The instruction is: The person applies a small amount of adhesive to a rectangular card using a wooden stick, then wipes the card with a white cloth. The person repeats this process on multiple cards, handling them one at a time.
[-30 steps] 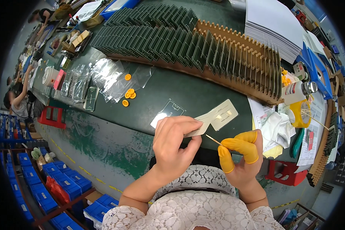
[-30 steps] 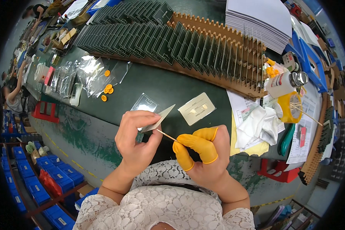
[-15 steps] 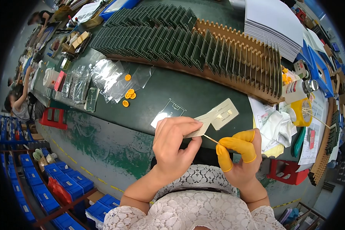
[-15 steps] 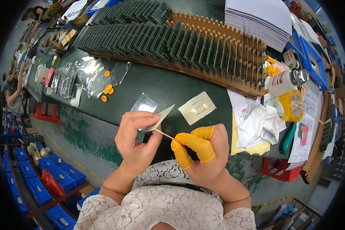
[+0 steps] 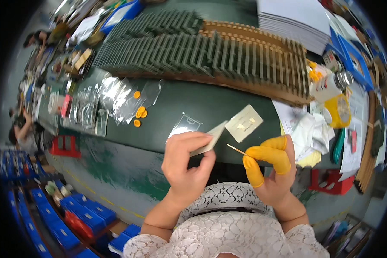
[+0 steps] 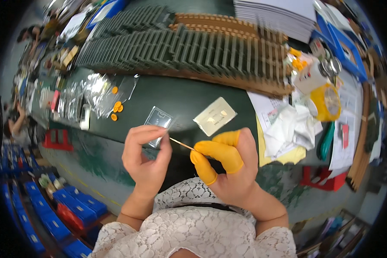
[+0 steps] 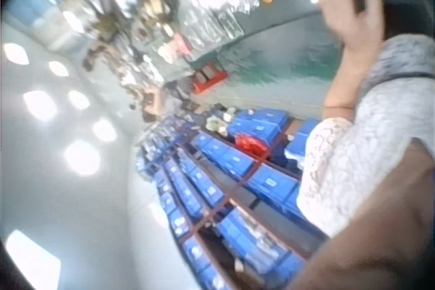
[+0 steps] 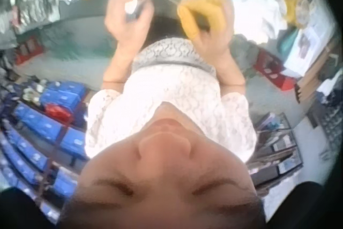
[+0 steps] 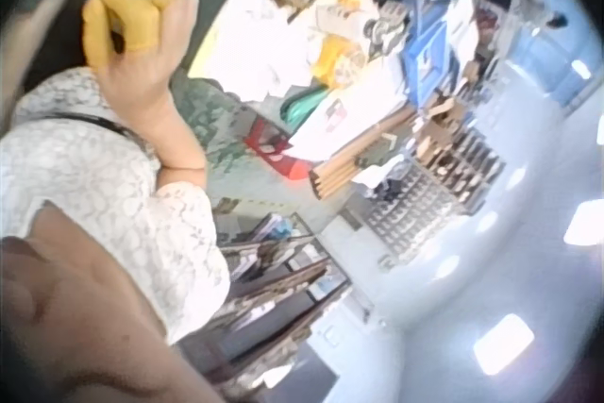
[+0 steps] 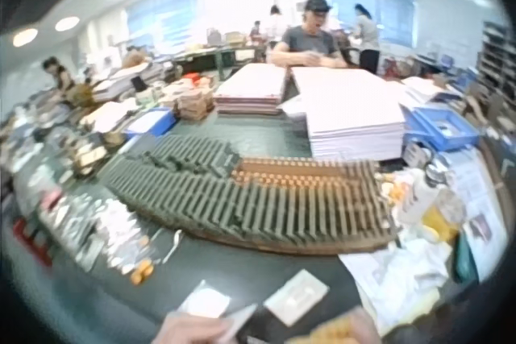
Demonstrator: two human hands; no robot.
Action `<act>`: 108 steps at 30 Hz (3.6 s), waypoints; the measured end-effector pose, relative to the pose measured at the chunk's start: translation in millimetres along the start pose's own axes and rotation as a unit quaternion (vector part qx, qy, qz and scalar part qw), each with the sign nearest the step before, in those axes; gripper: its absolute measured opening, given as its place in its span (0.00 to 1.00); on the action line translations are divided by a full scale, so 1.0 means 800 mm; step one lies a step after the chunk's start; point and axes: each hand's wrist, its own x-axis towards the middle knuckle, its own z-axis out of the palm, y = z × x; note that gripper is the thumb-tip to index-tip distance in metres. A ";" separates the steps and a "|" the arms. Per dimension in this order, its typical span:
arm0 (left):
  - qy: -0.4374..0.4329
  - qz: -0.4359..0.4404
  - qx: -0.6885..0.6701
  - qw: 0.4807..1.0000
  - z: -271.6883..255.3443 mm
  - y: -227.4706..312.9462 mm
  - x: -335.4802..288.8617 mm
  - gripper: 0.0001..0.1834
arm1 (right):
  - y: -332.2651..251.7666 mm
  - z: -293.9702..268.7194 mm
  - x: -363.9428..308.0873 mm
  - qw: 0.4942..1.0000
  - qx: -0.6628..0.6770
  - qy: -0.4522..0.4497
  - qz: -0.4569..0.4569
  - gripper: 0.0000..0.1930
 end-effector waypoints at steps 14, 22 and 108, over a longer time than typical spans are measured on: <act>0.013 -0.005 0.090 0.996 0.017 0.031 0.002 0.10 | 0.073 -0.076 -0.056 0.965 0.039 0.256 0.037 0.12; -0.015 0.067 0.078 0.995 0.043 0.067 0.016 0.09 | 0.082 -0.103 -0.073 0.946 0.043 0.320 0.024 0.12; -0.018 0.028 -0.024 0.999 0.033 0.005 0.018 0.16 | 0.021 -0.002 0.002 1.000 0.016 -0.002 -0.017 0.15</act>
